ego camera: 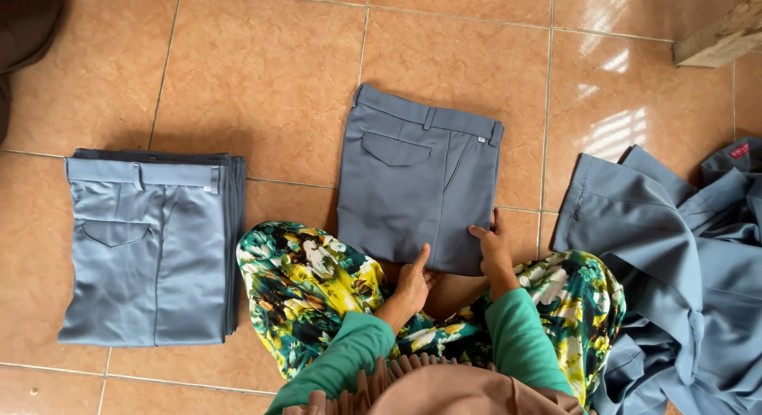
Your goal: Folding trousers and stacking them neatly on the floor in a factory setting.
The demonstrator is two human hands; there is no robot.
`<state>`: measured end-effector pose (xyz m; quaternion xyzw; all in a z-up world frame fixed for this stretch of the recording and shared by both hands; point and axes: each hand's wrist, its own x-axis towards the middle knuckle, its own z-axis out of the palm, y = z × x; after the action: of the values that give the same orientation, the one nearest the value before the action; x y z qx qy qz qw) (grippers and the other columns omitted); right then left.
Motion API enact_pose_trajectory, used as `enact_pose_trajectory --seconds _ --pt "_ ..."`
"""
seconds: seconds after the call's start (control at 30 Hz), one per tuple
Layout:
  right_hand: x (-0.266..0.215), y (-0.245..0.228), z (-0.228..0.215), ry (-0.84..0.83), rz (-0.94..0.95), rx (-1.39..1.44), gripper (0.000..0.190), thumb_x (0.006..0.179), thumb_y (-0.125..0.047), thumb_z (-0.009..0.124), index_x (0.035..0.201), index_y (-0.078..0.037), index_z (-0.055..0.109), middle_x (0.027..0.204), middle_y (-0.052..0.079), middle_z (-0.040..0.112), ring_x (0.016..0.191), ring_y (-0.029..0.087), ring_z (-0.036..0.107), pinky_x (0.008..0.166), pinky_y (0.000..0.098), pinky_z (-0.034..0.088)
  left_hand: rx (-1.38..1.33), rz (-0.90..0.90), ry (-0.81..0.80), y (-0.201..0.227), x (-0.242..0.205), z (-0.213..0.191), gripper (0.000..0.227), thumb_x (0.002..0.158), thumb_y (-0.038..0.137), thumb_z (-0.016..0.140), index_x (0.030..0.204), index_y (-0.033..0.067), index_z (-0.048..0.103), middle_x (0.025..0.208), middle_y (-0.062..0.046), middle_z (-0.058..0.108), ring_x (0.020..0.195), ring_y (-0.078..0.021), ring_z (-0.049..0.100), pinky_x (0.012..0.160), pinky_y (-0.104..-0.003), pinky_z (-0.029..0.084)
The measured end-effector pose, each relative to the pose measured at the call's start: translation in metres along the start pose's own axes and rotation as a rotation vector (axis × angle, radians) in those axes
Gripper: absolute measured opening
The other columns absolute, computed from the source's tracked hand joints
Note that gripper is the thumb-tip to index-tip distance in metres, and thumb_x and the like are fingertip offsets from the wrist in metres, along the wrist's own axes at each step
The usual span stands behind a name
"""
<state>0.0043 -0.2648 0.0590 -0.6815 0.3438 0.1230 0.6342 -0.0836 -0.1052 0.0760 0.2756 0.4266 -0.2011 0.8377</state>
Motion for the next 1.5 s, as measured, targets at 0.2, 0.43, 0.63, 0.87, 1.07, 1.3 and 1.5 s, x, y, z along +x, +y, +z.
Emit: enact_pose_trajectory --seconds 0.2,0.43,0.63,0.87,1.07,1.3,1.5 --pt "-0.006 -0.009 -0.009 -0.166 0.150 0.181 0.095 0.078 -0.006 0.078 0.160 -0.027 0.036 0.144 0.024 0.051 0.126 0.043 0.053 0.099 0.0525 0.041 -0.283 0.197 0.038 0.017 0.009 -0.001 0.058 0.084 0.006 0.086 0.132 -0.0020 0.055 0.128 -0.017 0.063 0.121 -0.0341 0.061 0.109 -0.056 0.041" --pt "0.095 -0.002 -0.009 -0.246 0.176 0.441 0.039 0.085 -0.029 0.085 0.115 -0.020 0.063 0.124 0.009 0.058 0.112 0.027 0.061 0.093 0.0388 0.053 -0.194 0.290 0.040 0.035 -0.030 -0.005 0.052 0.081 0.004 0.088 0.127 0.0022 0.063 0.118 -0.009 0.070 0.118 -0.0225 0.062 0.107 -0.047 0.046" --pt "0.037 -0.090 0.007 -0.171 0.147 0.337 0.086 0.087 -0.038 0.087 0.154 -0.009 0.041 0.157 0.023 0.037 0.147 0.037 0.038 0.119 0.0544 0.031 -0.150 0.288 -0.010 0.042 -0.051 -0.015 0.071 0.080 0.009 0.091 0.139 0.0002 0.053 0.125 -0.011 0.065 0.122 -0.0239 0.057 0.107 -0.048 0.045" --pt "0.087 -0.105 0.012 -0.063 -0.221 0.165 0.061 0.086 -0.024 0.089 0.136 -0.010 0.058 0.127 0.020 0.060 0.116 0.032 0.063 0.094 0.0477 0.054 -0.121 0.448 -0.121 0.102 -0.072 -0.001 0.066 0.080 0.014 0.090 0.135 -0.0006 0.057 0.116 -0.011 0.066 0.113 -0.0239 0.062 0.096 -0.048 0.053" --pt "-0.075 -0.229 0.127 -0.159 -0.374 0.287 0.027 0.076 -0.010 0.076 0.102 -0.014 0.075 0.095 -0.002 0.076 0.084 0.013 0.073 0.073 0.0271 0.064 -0.169 0.523 -0.165 0.196 -0.134 -0.044 0.050 0.073 0.022 0.084 0.118 0.0075 0.069 0.115 -0.006 0.073 0.108 -0.0225 0.069 0.083 -0.037 0.055" --pt "-0.149 -0.258 0.304 -0.721 -0.506 0.475 0.023 0.081 0.001 0.081 0.097 -0.014 0.073 0.103 0.007 0.078 0.097 0.021 0.075 0.094 0.0387 0.065 -0.380 0.963 -0.174 0.268 -0.250 -0.153 0.038 0.078 0.008 0.083 0.111 -0.0033 0.071 0.111 -0.015 0.075 0.103 -0.0234 0.072 0.101 -0.041 0.057" --pt "-0.168 -0.163 0.461 -0.941 -0.310 0.171 0.094 0.105 -0.010 0.088 0.162 -0.015 0.014 0.168 0.023 0.026 0.156 0.044 0.022 0.124 0.0603 0.013 -0.533 1.043 0.261 0.259 -0.269 -0.271 0.048 0.084 0.004 0.082 0.130 0.0113 0.067 0.115 -0.013 0.074 0.108 -0.0328 0.072 0.095 -0.051 0.057"
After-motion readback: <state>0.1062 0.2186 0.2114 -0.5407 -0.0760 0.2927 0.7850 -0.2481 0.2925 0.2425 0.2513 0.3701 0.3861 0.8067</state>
